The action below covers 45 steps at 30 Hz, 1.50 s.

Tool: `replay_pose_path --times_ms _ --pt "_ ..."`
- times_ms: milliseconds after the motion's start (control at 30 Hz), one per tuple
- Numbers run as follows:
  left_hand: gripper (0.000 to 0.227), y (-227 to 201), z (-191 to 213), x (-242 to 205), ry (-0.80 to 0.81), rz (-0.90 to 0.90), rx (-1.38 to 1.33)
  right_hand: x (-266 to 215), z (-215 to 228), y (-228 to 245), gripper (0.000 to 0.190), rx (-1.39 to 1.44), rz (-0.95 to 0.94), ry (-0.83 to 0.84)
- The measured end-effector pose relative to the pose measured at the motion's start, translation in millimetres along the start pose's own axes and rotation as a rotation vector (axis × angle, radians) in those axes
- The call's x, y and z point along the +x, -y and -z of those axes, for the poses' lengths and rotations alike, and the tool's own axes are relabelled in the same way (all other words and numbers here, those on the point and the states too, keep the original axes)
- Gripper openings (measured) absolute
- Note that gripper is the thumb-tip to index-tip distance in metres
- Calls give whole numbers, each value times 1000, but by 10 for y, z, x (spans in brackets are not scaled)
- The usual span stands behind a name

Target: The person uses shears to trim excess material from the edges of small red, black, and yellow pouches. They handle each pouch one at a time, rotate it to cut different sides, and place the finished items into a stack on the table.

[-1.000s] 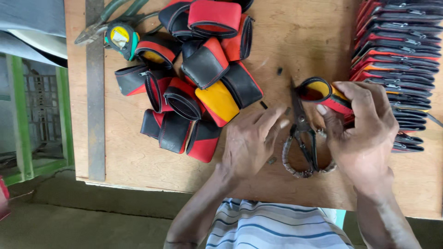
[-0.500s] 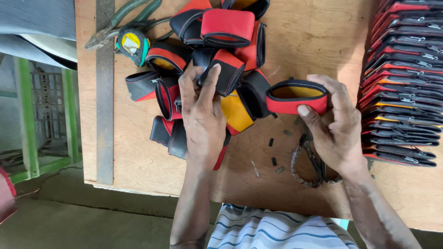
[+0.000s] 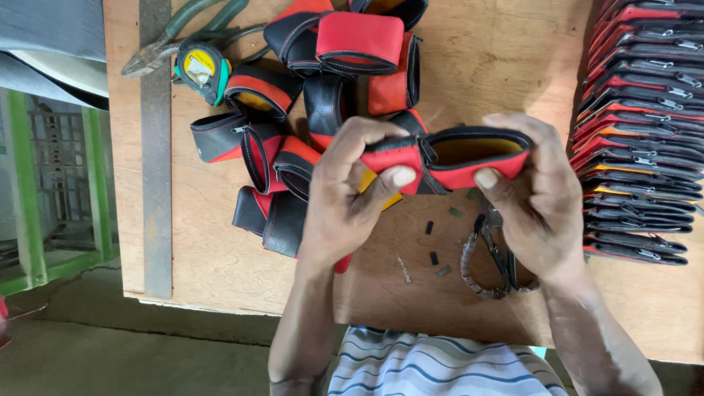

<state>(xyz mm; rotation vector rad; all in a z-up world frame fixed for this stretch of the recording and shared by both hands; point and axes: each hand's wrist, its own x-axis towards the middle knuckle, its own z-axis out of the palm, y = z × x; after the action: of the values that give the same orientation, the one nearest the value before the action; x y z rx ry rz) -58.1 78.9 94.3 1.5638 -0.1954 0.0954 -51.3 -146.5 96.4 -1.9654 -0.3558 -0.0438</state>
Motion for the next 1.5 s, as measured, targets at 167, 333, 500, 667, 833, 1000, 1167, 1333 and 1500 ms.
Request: replay_pose_path --times_ms 167,333,500,667,833,1000,1167,1333,1500 --pt "64 264 -140 39 -179 65 -301 114 -55 44 62 106 -415 144" --pt "57 522 -84 41 -520 36 -202 240 -208 -60 74 -211 91 304" --pt "60 578 -67 6 -542 -3 -297 211 -381 -259 73 -384 285 262" --pt "55 597 -24 19 -599 -26 -363 145 -304 -329 45 -272 31 7" --pt "54 562 -51 8 -518 14 -138 55 -266 -232 40 -345 202 -202" --pt "57 528 -163 -5 -279 79 -12 -70 -247 -260 38 -100 123 -161" --pt "49 582 -233 -25 -338 66 -302 -86 -257 -426 26 370 -65 -204" --pt "49 511 -354 -12 -233 44 -330 -184 -316 -497 42 282 39 -154" --pt "46 471 -294 126 -33 47 75 -170 -235 -504 47 232 -56 -131"
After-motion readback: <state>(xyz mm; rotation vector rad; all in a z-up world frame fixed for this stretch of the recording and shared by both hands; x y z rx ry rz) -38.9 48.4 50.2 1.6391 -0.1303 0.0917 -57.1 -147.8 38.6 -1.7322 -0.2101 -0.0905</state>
